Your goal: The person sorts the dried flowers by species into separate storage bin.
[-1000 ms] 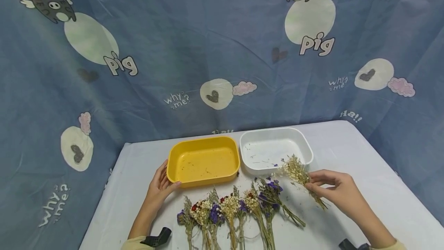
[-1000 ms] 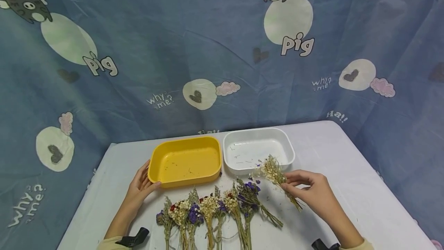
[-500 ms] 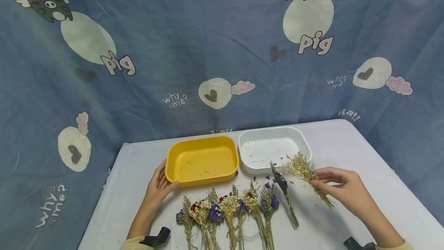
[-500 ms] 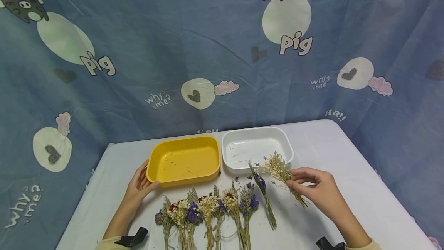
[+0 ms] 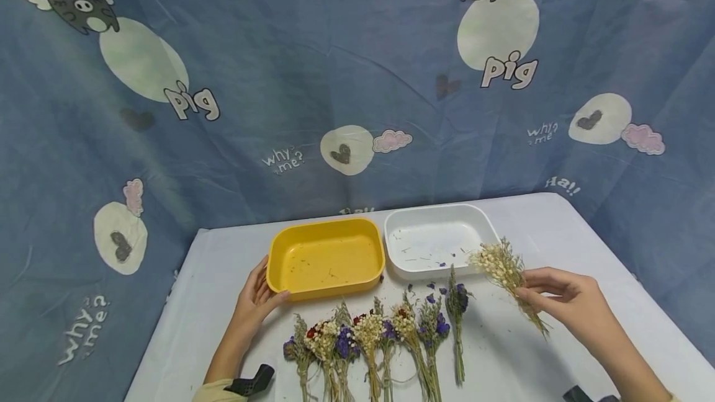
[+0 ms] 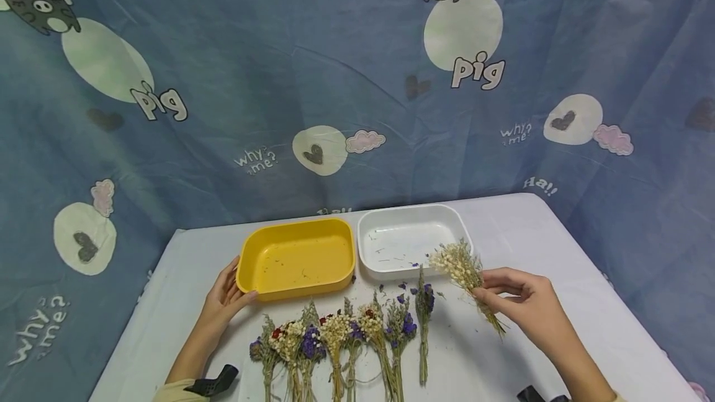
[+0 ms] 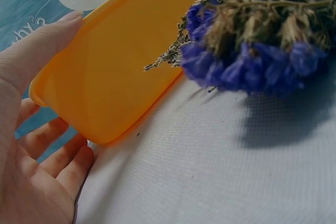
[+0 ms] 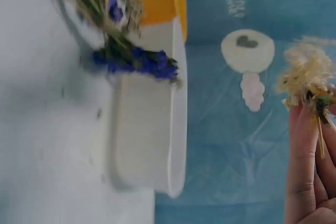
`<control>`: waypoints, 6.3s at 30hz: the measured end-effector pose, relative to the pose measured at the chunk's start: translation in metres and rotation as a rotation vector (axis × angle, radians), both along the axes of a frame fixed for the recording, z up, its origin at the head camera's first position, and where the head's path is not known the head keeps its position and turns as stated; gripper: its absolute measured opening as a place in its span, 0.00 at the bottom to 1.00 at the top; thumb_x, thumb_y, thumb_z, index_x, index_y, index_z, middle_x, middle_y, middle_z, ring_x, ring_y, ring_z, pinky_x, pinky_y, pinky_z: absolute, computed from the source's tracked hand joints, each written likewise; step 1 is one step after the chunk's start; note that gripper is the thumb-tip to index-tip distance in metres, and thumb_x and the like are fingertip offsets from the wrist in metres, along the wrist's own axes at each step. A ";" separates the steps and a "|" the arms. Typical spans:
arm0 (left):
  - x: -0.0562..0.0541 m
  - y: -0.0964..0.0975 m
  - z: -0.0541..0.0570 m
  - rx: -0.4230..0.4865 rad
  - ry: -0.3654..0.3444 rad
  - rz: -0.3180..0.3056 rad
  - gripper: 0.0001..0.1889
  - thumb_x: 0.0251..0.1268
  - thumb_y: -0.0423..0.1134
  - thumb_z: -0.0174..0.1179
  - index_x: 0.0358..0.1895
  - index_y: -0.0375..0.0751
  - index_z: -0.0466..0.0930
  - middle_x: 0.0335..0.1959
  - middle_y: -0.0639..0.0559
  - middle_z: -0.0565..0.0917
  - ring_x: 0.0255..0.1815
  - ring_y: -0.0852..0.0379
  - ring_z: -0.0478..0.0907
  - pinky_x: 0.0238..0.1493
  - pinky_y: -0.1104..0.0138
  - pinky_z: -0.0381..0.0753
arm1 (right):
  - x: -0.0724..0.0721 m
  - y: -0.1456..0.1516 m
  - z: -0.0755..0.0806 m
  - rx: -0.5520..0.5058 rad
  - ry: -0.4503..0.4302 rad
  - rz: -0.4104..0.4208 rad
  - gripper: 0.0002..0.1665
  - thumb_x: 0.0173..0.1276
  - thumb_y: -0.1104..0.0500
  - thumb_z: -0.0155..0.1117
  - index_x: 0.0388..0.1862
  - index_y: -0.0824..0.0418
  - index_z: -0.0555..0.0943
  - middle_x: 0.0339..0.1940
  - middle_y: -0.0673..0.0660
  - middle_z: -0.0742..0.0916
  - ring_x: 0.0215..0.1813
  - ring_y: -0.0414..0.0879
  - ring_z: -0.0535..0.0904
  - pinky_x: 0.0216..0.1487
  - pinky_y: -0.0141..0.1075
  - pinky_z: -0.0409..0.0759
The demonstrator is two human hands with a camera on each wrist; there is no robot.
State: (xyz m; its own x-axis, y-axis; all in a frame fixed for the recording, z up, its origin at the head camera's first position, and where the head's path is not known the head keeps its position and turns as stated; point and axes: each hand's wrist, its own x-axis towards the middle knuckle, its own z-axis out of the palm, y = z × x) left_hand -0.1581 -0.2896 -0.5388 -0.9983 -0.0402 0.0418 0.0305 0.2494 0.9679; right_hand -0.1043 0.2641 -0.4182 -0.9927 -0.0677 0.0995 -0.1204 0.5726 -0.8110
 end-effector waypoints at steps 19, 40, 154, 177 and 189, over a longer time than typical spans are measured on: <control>-0.001 -0.001 -0.004 0.012 0.004 0.003 0.49 0.67 0.37 0.71 0.85 0.56 0.48 0.83 0.46 0.59 0.74 0.74 0.62 0.67 0.88 0.65 | -0.017 -0.042 -0.015 -0.025 0.014 0.114 0.18 0.66 0.54 0.76 0.52 0.58 0.89 0.44 0.54 0.93 0.41 0.32 0.87 0.41 0.32 0.89; 0.000 0.000 -0.003 0.027 0.025 -0.009 0.49 0.67 0.36 0.70 0.85 0.53 0.48 0.83 0.43 0.58 0.73 0.76 0.63 0.68 0.88 0.65 | -0.066 -0.103 -0.022 -0.084 0.016 0.311 0.17 0.63 0.54 0.78 0.50 0.58 0.89 0.39 0.56 0.92 0.38 0.38 0.88 0.36 0.34 0.90; 0.000 0.001 -0.004 0.031 0.018 0.018 0.50 0.64 0.35 0.72 0.84 0.55 0.51 0.82 0.45 0.62 0.77 0.65 0.65 0.68 0.87 0.66 | -0.162 -0.295 0.010 0.353 -0.034 0.811 0.05 0.70 0.64 0.71 0.42 0.64 0.89 0.40 0.55 0.91 0.39 0.45 0.86 0.37 0.32 0.86; 0.001 0.002 -0.001 0.039 0.007 0.023 0.50 0.64 0.35 0.73 0.84 0.54 0.51 0.82 0.44 0.61 0.81 0.53 0.62 0.67 0.88 0.66 | -0.099 -0.221 0.027 0.196 -0.007 0.628 0.09 0.70 0.57 0.73 0.47 0.56 0.87 0.41 0.50 0.91 0.43 0.44 0.88 0.43 0.33 0.88; 0.003 0.003 0.000 0.054 0.004 0.020 0.50 0.64 0.34 0.72 0.84 0.51 0.51 0.82 0.42 0.61 0.82 0.44 0.58 0.66 0.89 0.65 | -0.072 -0.187 0.015 0.192 0.017 0.583 0.09 0.67 0.58 0.74 0.45 0.56 0.87 0.38 0.49 0.91 0.38 0.37 0.85 0.39 0.29 0.84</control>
